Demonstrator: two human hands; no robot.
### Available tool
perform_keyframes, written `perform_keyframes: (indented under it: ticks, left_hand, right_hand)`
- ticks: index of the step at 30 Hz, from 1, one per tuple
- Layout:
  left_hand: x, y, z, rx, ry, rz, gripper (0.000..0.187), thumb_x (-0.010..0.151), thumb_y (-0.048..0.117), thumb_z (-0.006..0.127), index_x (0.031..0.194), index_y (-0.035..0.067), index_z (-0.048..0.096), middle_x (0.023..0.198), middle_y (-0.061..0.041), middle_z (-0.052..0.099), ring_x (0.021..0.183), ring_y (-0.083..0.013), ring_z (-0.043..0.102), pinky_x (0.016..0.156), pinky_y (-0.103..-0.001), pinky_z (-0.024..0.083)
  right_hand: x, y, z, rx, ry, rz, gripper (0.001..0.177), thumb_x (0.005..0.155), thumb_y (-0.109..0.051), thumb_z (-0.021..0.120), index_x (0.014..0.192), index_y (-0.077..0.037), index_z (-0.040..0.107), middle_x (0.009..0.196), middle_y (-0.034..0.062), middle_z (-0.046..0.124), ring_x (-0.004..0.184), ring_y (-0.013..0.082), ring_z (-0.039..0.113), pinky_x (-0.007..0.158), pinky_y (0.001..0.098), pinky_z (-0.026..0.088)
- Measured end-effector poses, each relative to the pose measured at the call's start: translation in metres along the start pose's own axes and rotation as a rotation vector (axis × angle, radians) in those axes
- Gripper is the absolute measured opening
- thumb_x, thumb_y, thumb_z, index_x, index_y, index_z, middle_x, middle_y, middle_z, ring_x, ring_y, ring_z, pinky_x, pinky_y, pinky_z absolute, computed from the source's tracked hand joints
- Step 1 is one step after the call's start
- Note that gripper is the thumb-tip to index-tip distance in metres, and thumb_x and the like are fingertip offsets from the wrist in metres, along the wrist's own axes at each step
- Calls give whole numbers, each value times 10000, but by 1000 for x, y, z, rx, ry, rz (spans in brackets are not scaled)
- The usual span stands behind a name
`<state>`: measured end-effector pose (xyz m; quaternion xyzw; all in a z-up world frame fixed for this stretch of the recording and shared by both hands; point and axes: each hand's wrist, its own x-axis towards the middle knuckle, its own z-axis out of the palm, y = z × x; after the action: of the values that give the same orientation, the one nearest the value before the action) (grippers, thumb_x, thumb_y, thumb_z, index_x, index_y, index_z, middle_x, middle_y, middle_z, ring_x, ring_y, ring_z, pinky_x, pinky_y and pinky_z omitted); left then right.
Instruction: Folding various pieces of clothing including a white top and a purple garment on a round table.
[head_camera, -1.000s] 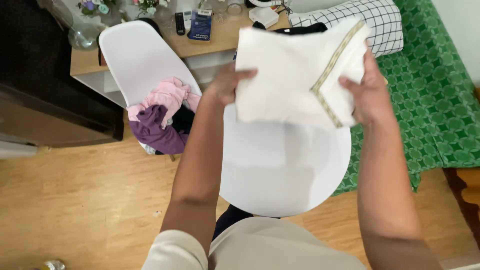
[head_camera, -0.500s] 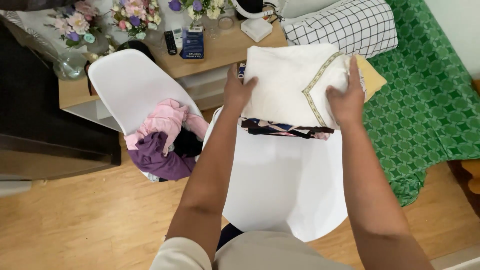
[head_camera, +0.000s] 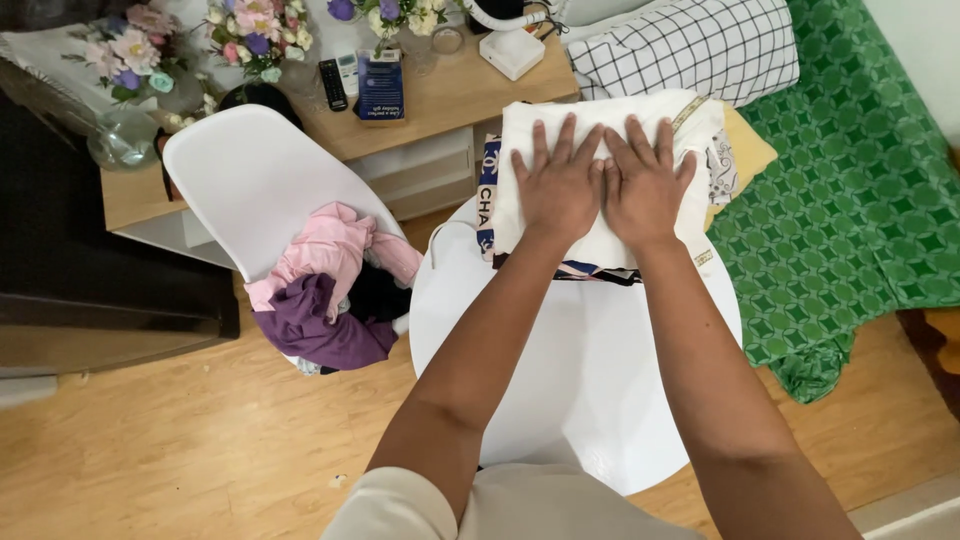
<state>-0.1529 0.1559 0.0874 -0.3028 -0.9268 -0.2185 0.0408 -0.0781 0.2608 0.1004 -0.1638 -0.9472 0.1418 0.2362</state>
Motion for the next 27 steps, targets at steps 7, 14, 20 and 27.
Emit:
perform_keyframes:
  ticks: [7, 14, 20, 27]
  left_hand:
    - [-13, -6, -14, -40, -166, -138, 617, 1021, 577, 370, 1598, 379, 277, 1709, -53, 129, 1567, -397, 51, 1163, -722, 153]
    - [-15, -9, -20, -47, -201, -176, 639, 1021, 600, 370, 1609, 384, 244, 1720, -63, 82, 1560, -447, 48, 1135, -762, 176]
    - [-18, -7, -20, -20, -252, -209, 672, 1009, 622, 373, 1616, 384, 213, 1722, -85, 40, 1515, -554, 68, 1091, -789, 230]
    - [-19, -2, -23, -2, -291, -224, 699, 992, 632, 383, 1619, 402, 175, 1713, -112, -21, 1493, -587, 75, 1074, -797, 238]
  right_hand:
    - [-7, 12, 8, 17, -51, 42, 467, 1027, -388, 594, 1480, -276, 606, 1645, 126, 412, 1543, 445, 226, 1102, 813, 143]
    - [-6, 10, 9, 3, -28, 111, 576, 980, -508, 663, 1510, -299, 580, 1684, 169, 340, 1549, 502, 181, 1082, 818, 205]
    - [-8, 14, 13, 13, -39, 154, 621, 950, -536, 681, 1508, -284, 578, 1680, 179, 334, 1537, 521, 177, 1069, 799, 233]
    - [-16, 33, 26, 0, 19, 109, 650, 982, -556, 677, 1555, -271, 558, 1700, 174, 323, 1523, 583, 183, 1143, 716, 263]
